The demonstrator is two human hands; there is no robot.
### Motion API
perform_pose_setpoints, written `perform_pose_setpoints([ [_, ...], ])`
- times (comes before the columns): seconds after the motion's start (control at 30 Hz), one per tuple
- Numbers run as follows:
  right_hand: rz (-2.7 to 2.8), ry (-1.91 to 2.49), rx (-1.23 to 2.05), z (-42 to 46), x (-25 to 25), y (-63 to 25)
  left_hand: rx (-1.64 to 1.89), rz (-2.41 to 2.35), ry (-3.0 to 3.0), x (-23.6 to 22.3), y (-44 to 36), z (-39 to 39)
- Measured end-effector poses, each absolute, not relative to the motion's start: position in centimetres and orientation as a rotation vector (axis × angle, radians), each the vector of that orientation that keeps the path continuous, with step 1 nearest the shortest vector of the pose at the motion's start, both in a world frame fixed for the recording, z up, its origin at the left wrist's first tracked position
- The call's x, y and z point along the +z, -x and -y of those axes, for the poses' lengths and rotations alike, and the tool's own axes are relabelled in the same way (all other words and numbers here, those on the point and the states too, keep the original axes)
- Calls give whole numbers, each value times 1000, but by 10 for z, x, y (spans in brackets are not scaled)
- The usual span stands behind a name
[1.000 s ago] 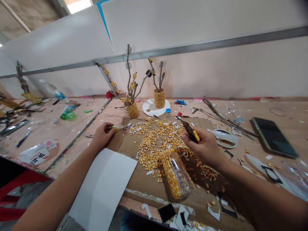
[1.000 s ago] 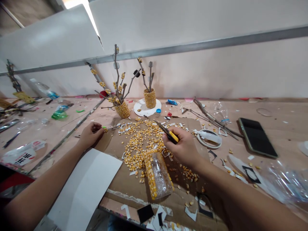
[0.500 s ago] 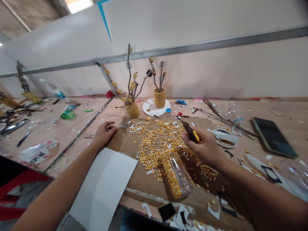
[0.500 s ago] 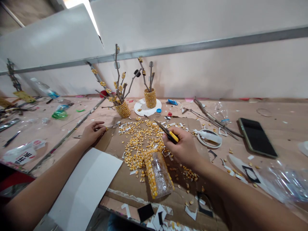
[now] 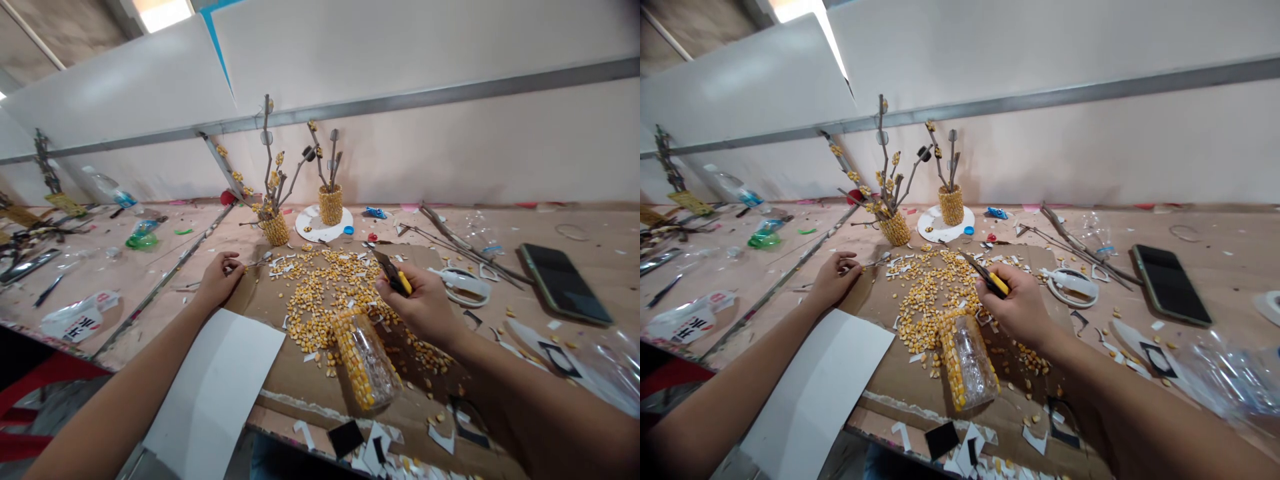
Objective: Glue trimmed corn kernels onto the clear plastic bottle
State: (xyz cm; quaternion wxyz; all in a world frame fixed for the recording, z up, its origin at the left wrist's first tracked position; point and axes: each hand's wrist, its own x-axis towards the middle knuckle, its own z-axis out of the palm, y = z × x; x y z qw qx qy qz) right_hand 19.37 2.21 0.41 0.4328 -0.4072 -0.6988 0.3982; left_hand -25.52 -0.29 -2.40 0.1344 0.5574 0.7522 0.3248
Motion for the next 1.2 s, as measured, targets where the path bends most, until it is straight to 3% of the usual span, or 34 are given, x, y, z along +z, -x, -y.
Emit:
perform_pose_setpoints([
  [0.87, 1761, 988, 975, -24, 1, -194, 1038, -2175, -1603, -21, 253, 2],
  [1.1, 1736, 955, 1043, -24, -1, -193, 1402, -2459, -1593, 24, 232, 10],
  [1.2, 1743, 942, 1093, -22, 0, -192, 1498, -2313, -1712, 46, 185, 18],
])
